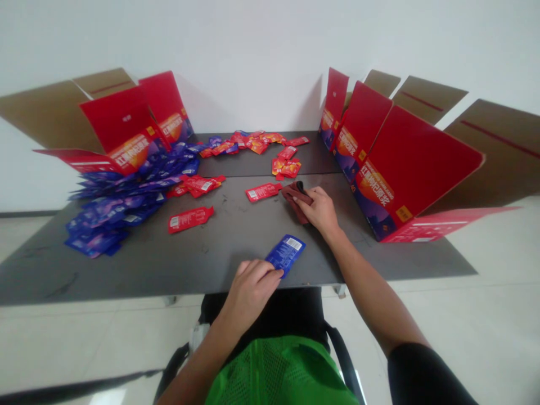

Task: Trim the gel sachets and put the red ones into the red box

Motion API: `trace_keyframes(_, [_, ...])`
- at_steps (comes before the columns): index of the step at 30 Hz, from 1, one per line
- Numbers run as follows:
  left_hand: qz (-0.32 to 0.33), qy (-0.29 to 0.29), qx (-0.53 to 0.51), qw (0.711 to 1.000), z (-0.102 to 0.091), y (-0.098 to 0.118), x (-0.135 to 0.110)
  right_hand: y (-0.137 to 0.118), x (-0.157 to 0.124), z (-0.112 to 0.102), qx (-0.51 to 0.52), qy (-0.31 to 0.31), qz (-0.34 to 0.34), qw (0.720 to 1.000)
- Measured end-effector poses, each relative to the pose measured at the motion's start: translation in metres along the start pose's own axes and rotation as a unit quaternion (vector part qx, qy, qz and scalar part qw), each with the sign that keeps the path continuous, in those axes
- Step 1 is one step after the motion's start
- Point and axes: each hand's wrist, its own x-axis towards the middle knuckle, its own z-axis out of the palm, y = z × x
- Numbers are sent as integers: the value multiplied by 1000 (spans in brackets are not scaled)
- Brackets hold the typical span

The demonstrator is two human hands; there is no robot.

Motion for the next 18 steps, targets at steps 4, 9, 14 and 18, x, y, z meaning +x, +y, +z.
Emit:
trace_keyframes(4, [-10,-14,-26,1000,0,6,-13,-1,-1,0,-3,-9,6,1000])
trace_keyframes(9, [-4,-16,-21,1000,-3,5,-37,3,2,0,-7,-17,4,1000])
trace_keyframes(14, [15,-7,-1,1000,3,6,-49,-22,-5,-27,17,17,-13,1000])
trace_keyframes(18, [15,4,-9,1000,11,6,-54,-75,-49,-41,64,-28,-67,995])
